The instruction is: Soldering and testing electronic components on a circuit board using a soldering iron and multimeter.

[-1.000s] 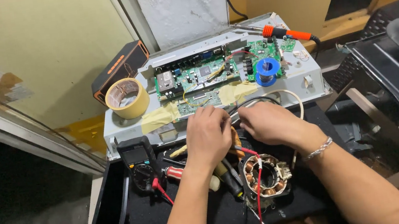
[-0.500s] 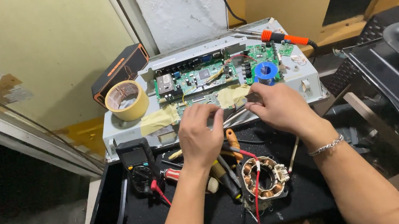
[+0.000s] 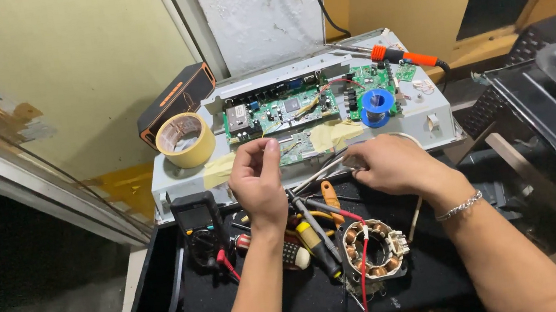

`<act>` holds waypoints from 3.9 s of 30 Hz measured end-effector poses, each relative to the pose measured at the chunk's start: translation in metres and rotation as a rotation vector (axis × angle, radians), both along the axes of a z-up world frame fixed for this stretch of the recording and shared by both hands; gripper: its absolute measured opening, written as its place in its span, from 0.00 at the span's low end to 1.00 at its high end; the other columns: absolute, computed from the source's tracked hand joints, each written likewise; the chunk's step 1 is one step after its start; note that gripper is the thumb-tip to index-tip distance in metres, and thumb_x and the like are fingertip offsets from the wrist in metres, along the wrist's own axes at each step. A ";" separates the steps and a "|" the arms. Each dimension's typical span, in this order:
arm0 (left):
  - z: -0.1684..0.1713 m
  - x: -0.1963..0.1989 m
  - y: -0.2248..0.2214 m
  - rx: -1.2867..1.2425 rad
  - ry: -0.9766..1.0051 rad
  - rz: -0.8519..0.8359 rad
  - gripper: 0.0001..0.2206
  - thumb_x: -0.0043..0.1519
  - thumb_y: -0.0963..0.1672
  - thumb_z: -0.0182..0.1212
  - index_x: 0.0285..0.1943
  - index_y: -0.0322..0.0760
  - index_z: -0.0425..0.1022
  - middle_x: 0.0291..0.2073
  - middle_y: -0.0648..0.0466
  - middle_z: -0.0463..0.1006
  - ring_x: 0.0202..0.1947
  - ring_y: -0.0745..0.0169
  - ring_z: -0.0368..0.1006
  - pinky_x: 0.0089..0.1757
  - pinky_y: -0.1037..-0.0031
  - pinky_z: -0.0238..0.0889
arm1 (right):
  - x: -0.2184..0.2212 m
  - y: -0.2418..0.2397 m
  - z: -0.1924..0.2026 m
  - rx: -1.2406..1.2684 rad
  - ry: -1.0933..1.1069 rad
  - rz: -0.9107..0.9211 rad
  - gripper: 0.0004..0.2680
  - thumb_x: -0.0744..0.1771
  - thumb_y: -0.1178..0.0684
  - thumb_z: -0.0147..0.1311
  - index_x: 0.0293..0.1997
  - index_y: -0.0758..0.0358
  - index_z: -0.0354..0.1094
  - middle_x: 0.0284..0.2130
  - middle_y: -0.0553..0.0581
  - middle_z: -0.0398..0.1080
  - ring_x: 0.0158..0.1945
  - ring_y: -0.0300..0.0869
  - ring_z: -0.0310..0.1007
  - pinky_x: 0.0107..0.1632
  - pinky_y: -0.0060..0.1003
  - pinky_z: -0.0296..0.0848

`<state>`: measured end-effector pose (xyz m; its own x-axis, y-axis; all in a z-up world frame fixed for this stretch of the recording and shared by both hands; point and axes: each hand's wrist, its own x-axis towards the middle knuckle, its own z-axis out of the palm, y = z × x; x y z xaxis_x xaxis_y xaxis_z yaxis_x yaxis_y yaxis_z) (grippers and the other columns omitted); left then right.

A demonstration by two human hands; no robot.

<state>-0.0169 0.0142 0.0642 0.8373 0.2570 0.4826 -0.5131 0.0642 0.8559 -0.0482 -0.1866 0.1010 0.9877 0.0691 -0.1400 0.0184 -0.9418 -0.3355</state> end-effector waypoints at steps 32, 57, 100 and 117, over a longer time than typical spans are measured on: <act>-0.008 -0.003 -0.007 0.198 -0.020 0.010 0.03 0.61 0.42 0.65 0.36 0.40 0.82 0.12 0.59 0.64 0.17 0.70 0.63 0.26 0.77 0.61 | 0.003 -0.010 -0.028 -0.312 -0.351 0.176 0.03 0.68 0.50 0.48 0.42 0.46 0.68 0.35 0.54 0.74 0.40 0.57 0.78 0.39 0.53 0.77; -0.009 -0.005 0.001 0.588 -0.034 -0.120 0.03 0.58 0.44 0.63 0.35 0.46 0.81 0.13 0.57 0.65 0.18 0.59 0.67 0.29 0.70 0.66 | 0.022 -0.006 -0.036 -0.373 -0.249 0.203 0.05 0.67 0.44 0.53 0.35 0.41 0.74 0.34 0.43 0.79 0.43 0.44 0.79 0.47 0.43 0.65; -0.031 0.003 -0.015 1.218 0.080 -0.264 0.08 0.62 0.43 0.58 0.41 0.36 0.82 0.24 0.44 0.80 0.28 0.36 0.78 0.33 0.59 0.70 | 0.006 0.001 -0.013 -0.117 0.019 -0.035 0.10 0.63 0.45 0.55 0.43 0.55 0.75 0.35 0.66 0.79 0.46 0.62 0.79 0.49 0.55 0.75; -0.035 0.001 -0.014 1.163 0.035 -0.216 0.07 0.61 0.44 0.57 0.40 0.39 0.81 0.24 0.48 0.80 0.28 0.40 0.78 0.35 0.61 0.69 | 0.004 -0.003 -0.009 -0.051 -0.033 0.001 0.07 0.66 0.50 0.54 0.40 0.60 0.73 0.31 0.67 0.78 0.43 0.65 0.78 0.46 0.57 0.76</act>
<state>-0.0156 0.0002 0.0289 0.8268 -0.4699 0.3091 -0.5623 -0.6797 0.4709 -0.0441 -0.1891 0.0919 0.9918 0.0634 -0.1106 0.0293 -0.9576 -0.2865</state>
